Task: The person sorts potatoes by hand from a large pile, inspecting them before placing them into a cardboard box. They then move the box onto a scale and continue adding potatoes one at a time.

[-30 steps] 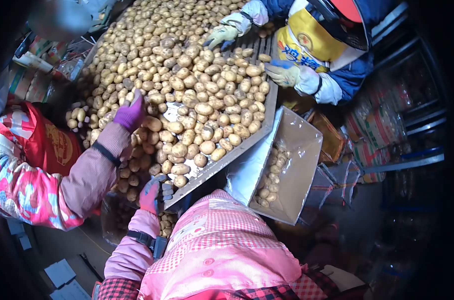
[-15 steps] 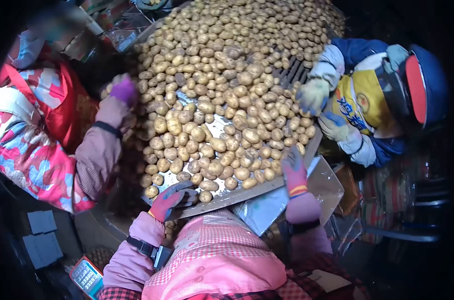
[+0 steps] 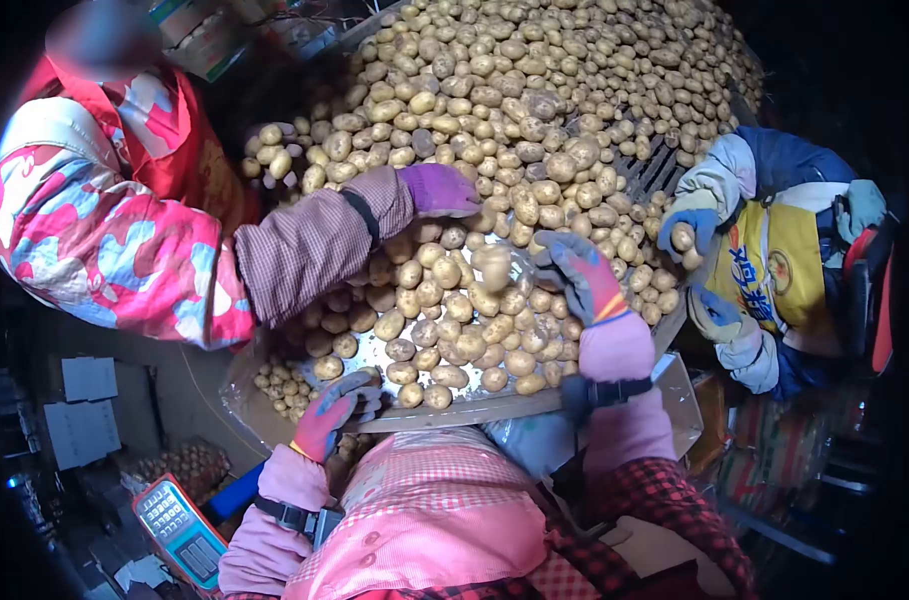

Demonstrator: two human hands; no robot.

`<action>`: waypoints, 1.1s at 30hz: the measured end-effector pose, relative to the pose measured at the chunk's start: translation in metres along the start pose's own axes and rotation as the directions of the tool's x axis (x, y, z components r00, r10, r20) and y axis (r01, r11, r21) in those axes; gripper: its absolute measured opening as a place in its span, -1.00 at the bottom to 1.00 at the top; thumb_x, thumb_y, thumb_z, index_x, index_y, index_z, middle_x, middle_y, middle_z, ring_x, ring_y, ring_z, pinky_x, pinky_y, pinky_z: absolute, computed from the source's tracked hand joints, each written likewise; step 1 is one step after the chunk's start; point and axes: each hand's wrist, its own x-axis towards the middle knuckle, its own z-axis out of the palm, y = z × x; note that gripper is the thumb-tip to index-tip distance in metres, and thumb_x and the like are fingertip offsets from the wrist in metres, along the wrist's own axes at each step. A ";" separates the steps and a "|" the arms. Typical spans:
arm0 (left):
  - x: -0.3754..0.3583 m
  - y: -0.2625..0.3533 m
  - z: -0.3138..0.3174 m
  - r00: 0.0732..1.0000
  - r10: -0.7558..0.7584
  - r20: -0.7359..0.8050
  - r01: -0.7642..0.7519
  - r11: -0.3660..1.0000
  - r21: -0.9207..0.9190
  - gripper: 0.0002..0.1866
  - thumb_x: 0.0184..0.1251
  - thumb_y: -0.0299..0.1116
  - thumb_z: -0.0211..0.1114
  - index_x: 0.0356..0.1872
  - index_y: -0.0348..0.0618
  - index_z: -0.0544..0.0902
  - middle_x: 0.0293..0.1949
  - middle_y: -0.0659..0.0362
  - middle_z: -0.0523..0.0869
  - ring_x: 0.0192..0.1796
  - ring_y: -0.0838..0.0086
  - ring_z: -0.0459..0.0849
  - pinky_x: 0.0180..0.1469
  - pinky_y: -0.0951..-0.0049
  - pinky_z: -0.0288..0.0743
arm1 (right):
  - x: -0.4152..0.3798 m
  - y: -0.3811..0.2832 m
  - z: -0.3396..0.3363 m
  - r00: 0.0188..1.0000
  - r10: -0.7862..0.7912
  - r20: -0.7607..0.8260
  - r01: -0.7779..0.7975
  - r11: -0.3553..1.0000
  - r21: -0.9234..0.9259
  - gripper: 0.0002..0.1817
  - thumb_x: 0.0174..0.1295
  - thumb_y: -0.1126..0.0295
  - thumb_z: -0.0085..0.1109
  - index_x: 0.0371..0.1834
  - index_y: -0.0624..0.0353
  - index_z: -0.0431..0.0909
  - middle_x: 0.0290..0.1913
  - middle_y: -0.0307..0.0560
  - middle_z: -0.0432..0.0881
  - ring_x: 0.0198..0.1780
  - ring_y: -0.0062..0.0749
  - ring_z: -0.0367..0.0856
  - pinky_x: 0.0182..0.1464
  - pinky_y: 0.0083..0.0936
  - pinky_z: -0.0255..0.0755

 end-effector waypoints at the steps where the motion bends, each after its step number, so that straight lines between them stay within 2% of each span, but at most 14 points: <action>1: 0.002 0.001 0.003 1.000 -0.003 0.010 0.003 1.000 0.002 -0.44 0.49 -0.27 0.09 0.40 -0.34 0.25 0.18 0.03 0.57 0.20 0.36 0.56 0.26 0.39 0.41 | -0.016 -0.011 0.025 0.998 -0.059 -0.016 0.062 0.974 0.219 -0.42 0.34 0.00 0.12 0.29 0.17 0.41 0.15 0.00 0.56 0.16 -0.19 0.55 0.20 -0.28 0.42; 2: 0.004 0.003 0.007 1.000 -0.025 0.014 0.025 1.000 -0.006 -0.44 0.48 -0.26 0.09 0.39 -0.34 0.26 0.19 0.03 0.57 0.20 0.36 0.56 0.26 0.40 0.41 | -0.029 -0.016 0.041 0.992 -0.115 -0.047 0.124 0.896 0.427 -0.38 0.40 -0.03 0.05 0.35 0.19 0.33 0.24 0.00 0.48 0.23 -0.24 0.49 0.28 -0.31 0.37; 7: 0.027 -0.005 0.003 0.998 0.029 0.059 -0.030 0.999 0.020 -0.29 0.40 -0.10 0.22 0.43 -0.23 0.20 0.22 0.06 0.53 0.20 0.31 0.54 0.28 0.31 0.41 | -0.033 0.036 0.072 0.997 0.071 0.000 -0.056 0.775 0.629 -0.43 0.48 0.04 -0.09 0.42 0.14 0.23 0.32 -0.01 0.39 0.30 -0.27 0.41 0.39 -0.32 0.25; 9: 0.032 0.001 0.013 0.999 0.051 -0.009 -0.051 0.998 -0.022 -0.29 0.39 -0.13 0.23 0.45 -0.17 0.17 0.24 0.10 0.51 0.21 0.31 0.53 0.29 0.29 0.40 | -0.042 0.023 0.058 0.994 -0.108 -0.030 0.112 0.930 0.351 -0.44 0.48 0.03 -0.09 0.42 0.10 0.24 0.31 0.01 0.39 0.28 -0.28 0.44 0.38 -0.32 0.26; 11: 0.041 -0.002 0.005 0.995 -0.012 -0.098 0.011 1.000 -0.015 -0.33 0.41 -0.19 0.23 0.44 -0.14 0.19 0.27 0.11 0.49 0.26 0.31 0.49 0.31 0.22 0.38 | -0.055 0.014 0.042 0.996 -0.091 -0.014 0.091 0.996 0.020 -0.42 0.46 0.01 -0.06 0.40 0.14 0.27 0.31 0.04 0.41 0.25 -0.26 0.47 0.33 -0.35 0.31; 13: 0.044 -0.015 -0.012 0.993 0.034 -0.117 -0.043 0.997 -0.069 -0.44 0.41 -0.22 0.24 0.36 -0.15 0.32 0.12 0.18 0.57 0.08 0.49 0.57 0.15 0.40 0.48 | -0.069 0.011 0.040 0.979 0.113 -0.172 -0.026 0.897 0.441 -0.41 0.46 0.01 -0.06 0.39 0.19 0.28 0.27 0.08 0.43 0.23 -0.24 0.49 0.28 -0.37 0.36; 15: 0.039 -0.016 -0.016 0.989 0.021 -0.145 -0.037 0.994 -0.107 -0.50 0.42 -0.24 0.23 0.31 -0.18 0.39 0.05 0.18 0.61 0.04 0.50 0.58 0.11 0.43 0.49 | -0.085 0.010 0.043 0.972 0.134 -0.191 -0.042 0.905 0.424 -0.39 0.47 -0.01 -0.11 0.40 0.22 0.25 0.28 0.11 0.43 0.27 -0.18 0.46 0.31 -0.30 0.33; 18: 0.042 -0.016 -0.024 0.785 0.446 -0.430 -0.225 0.852 0.472 -0.45 0.35 -0.19 0.28 0.26 -0.28 0.43 0.13 0.01 0.59 0.14 0.31 0.58 0.17 0.39 0.45 | -0.101 0.027 0.044 0.965 0.167 -0.200 -0.068 0.902 0.427 -0.38 0.48 -0.01 -0.13 0.39 0.26 0.25 0.24 0.10 0.46 0.25 -0.20 0.47 0.29 -0.30 0.35; 19: 0.043 -0.014 -0.026 0.791 0.438 -0.427 -0.221 0.855 0.469 -0.45 0.35 -0.19 0.28 0.26 -0.28 0.43 0.13 0.01 0.59 0.14 0.31 0.58 0.17 0.39 0.45 | -0.106 0.033 0.046 0.971 0.174 -0.166 -0.080 0.886 0.456 -0.39 0.48 0.00 -0.11 0.37 0.26 0.28 0.21 0.05 0.49 0.21 -0.26 0.51 0.24 -0.35 0.41; 22: 0.042 0.013 -0.006 0.689 0.580 -0.434 0.047 0.562 0.826 -0.16 0.13 0.06 0.38 0.31 -0.33 0.37 0.26 -0.21 0.45 0.29 0.06 0.45 0.33 0.23 0.29 | -0.115 0.030 0.061 0.966 0.202 -0.159 -0.112 0.889 0.444 -0.43 0.50 0.04 -0.14 0.35 0.29 0.30 0.19 0.03 0.51 0.18 -0.30 0.54 0.18 -0.41 0.47; 27: 0.083 0.043 0.010 0.831 0.353 -0.429 0.397 0.163 0.903 -0.05 0.04 0.23 0.36 0.35 -0.25 0.34 0.19 -0.23 0.52 0.27 -0.05 0.47 0.31 0.16 0.32 | -0.122 0.042 0.073 0.991 0.117 -0.062 -0.090 0.939 0.332 -0.48 0.51 0.10 -0.15 0.33 0.29 0.31 0.13 0.02 0.56 0.14 -0.34 0.57 0.15 -0.46 0.49; 29: 0.104 0.045 0.020 0.825 0.041 -0.563 0.558 0.095 0.824 -0.09 0.08 0.22 0.32 0.35 -0.24 0.36 0.27 -0.21 0.47 0.32 -0.06 0.42 0.37 0.14 0.25 | -0.132 0.043 0.076 0.988 0.138 -0.073 -0.107 0.940 0.323 -0.48 0.51 0.13 -0.13 0.34 0.31 0.29 0.14 0.07 0.55 0.15 -0.29 0.57 0.18 -0.38 0.47; 30: 0.129 -0.010 -0.031 0.857 0.402 -0.323 0.258 0.209 0.943 -0.14 0.10 0.10 0.36 0.36 -0.20 0.35 0.29 -0.18 0.47 0.32 -0.05 0.44 0.39 0.18 0.25 | -0.138 0.051 0.076 0.991 0.134 -0.022 -0.115 0.916 0.385 -0.47 0.50 0.14 -0.11 0.35 0.31 0.28 0.16 0.07 0.54 0.16 -0.26 0.56 0.20 -0.33 0.45; 33: 0.148 0.006 -0.012 0.904 0.364 -0.226 0.140 0.246 0.959 -0.15 0.10 0.04 0.39 0.37 -0.20 0.34 0.28 -0.17 0.47 0.31 -0.04 0.45 0.38 0.20 0.25 | -0.153 0.093 0.069 0.987 0.156 -0.028 -0.126 0.884 0.451 -0.45 0.47 0.14 -0.06 0.37 0.31 0.26 0.19 0.07 0.52 0.20 -0.21 0.53 0.24 -0.26 0.42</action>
